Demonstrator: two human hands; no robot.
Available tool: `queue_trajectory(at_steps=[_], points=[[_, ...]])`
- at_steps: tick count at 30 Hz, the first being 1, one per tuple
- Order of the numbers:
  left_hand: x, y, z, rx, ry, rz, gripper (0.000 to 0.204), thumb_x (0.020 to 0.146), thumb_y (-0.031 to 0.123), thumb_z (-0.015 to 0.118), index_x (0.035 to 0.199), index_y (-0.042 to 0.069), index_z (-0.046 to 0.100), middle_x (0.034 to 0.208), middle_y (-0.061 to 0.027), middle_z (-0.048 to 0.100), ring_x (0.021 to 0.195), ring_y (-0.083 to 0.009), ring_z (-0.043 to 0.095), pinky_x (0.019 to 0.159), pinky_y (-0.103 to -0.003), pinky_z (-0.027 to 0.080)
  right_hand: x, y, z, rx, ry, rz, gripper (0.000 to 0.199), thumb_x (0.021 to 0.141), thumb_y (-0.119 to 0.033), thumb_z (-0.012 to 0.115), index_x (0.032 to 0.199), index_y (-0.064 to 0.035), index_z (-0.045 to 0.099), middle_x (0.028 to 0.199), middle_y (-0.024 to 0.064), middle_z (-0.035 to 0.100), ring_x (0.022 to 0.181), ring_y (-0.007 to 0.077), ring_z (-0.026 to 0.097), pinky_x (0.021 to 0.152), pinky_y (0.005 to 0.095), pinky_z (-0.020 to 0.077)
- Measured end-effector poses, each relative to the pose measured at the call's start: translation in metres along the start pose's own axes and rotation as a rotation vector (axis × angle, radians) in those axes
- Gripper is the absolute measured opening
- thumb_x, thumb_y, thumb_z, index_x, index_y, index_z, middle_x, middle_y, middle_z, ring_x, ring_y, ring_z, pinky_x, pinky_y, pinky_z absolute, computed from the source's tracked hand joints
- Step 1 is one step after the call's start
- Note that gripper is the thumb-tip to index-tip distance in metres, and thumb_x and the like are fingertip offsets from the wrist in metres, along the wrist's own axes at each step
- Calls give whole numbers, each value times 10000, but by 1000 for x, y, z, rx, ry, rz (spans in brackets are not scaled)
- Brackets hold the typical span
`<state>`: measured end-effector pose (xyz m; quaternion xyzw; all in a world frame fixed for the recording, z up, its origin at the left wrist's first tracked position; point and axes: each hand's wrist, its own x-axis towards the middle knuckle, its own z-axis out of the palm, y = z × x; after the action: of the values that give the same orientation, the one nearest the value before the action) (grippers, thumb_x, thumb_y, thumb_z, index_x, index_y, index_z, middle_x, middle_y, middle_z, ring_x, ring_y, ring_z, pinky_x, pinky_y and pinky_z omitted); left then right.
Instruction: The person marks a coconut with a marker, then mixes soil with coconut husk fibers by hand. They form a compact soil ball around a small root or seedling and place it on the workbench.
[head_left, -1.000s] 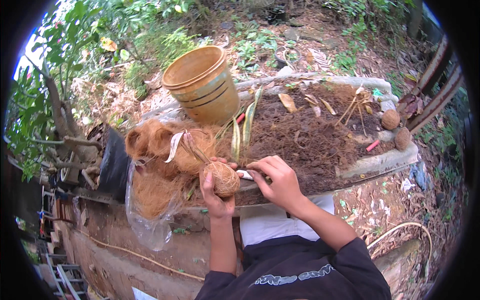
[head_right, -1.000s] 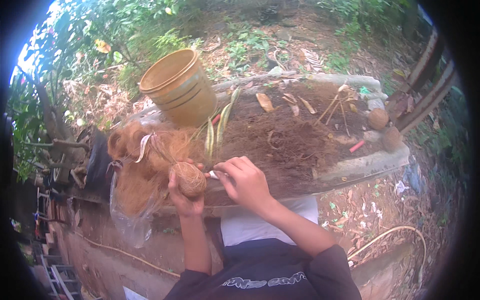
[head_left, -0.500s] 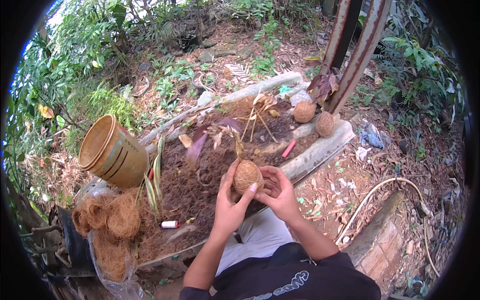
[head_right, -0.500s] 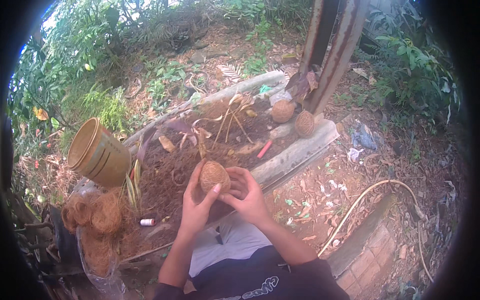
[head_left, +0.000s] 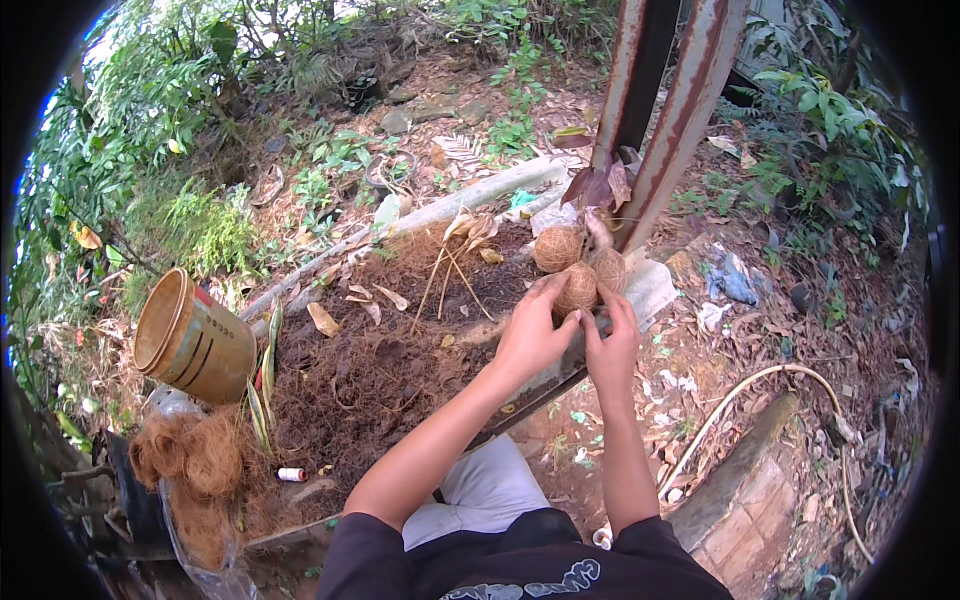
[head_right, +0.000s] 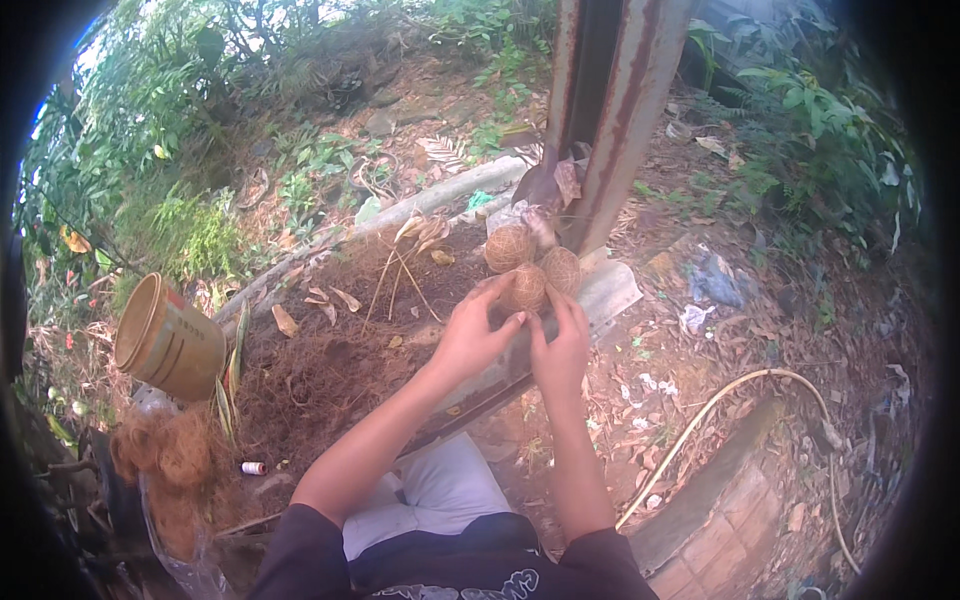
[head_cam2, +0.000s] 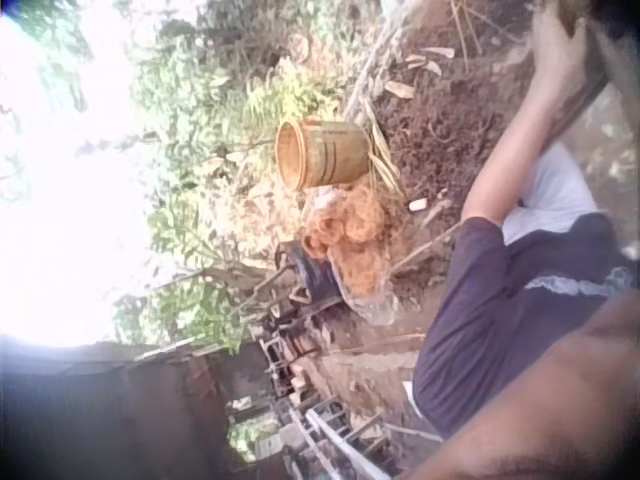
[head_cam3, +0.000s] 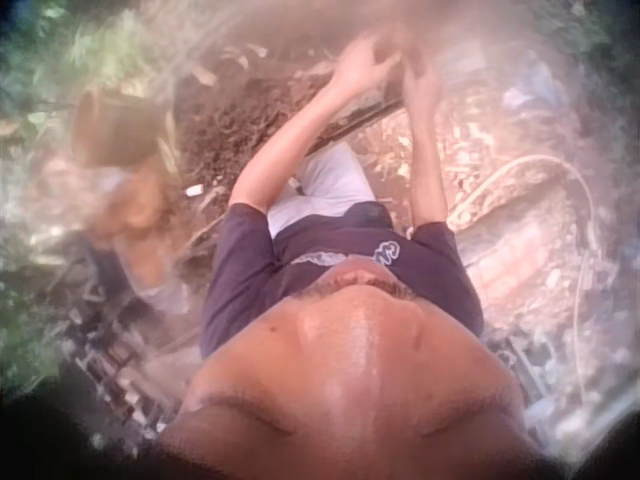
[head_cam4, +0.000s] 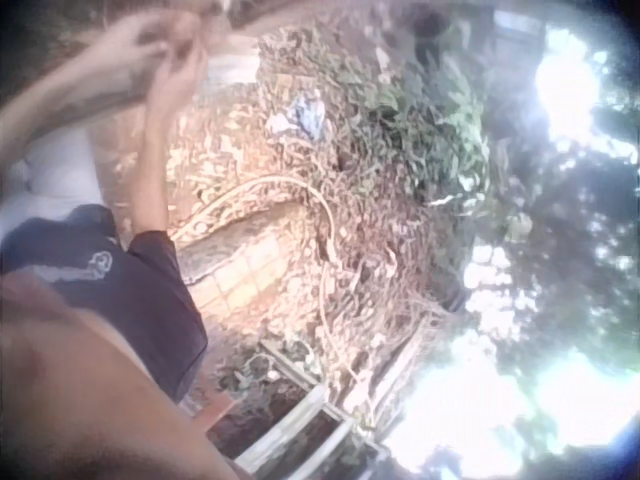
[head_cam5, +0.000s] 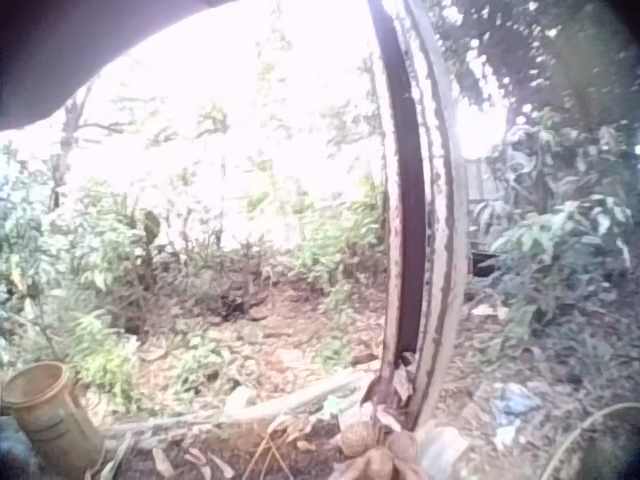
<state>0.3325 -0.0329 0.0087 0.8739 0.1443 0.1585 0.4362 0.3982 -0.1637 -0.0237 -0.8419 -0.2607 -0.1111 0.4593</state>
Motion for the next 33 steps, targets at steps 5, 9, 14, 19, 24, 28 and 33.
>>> queue_trajectory(at_steps=[5,9,14,19,24,28,33], points=[[-23,11,-1,-40,79,22,556,867,246,669,1345,3,524,1362,-256,521,1320,-408,445,1094,-449,371,-7,-6,-6,201,-34,130,420,863,-201,705,1239,-37,619,1179,128,613,1072,254,583,915,363,459],[-56,19,-16,-289,109,161,401,879,244,694,1214,28,645,1143,-212,666,1117,-343,620,890,-410,518,-34,-17,-14,325,23,-27,309,817,-118,715,1098,-17,635,1039,95,628,956,230,591,804,348,463],[-112,9,-49,-277,250,112,213,768,158,807,931,29,759,924,-121,710,796,-215,672,715,-315,533,-66,-61,-4,528,-190,-39,148,738,-19,720,845,4,620,846,74,624,787,192,582,806,356,468],[-150,-1,-96,-194,378,-204,214,714,132,858,747,-6,699,746,-41,657,696,-80,610,630,-250,485,-64,-100,22,539,-459,-162,133,716,-29,758,802,-10,659,763,54,639,766,173,599,792,359,489],[-198,-34,-137,-442,408,-335,197,751,106,834,700,7,672,723,-29,654,682,-64,596,640,-227,469,-52,-149,46,509,-667,-390,123,763,-73,762,860,-23,705,816,65,686,817,207,653,736,329,509],[-226,-64,-178,-37,595,-190,200,786,97,782,958,18,717,826,-65,714,773,-153,670,719,-307,514,-54,-166,75,340,-762,-585,251,818,-146,733,1048,-53,695,1076,109,670,1030,253,643,854,367,519],[-222,-86,-188,620,520,13,393,842,287,721,1205,144,670,1192,-112,651,1123,-319,604,997,-463,444,-78,-176,99,16,-659,-973,410,797,-198,748,1192,-124,667,1257,91,608,1171,300,568,988,397,475]])
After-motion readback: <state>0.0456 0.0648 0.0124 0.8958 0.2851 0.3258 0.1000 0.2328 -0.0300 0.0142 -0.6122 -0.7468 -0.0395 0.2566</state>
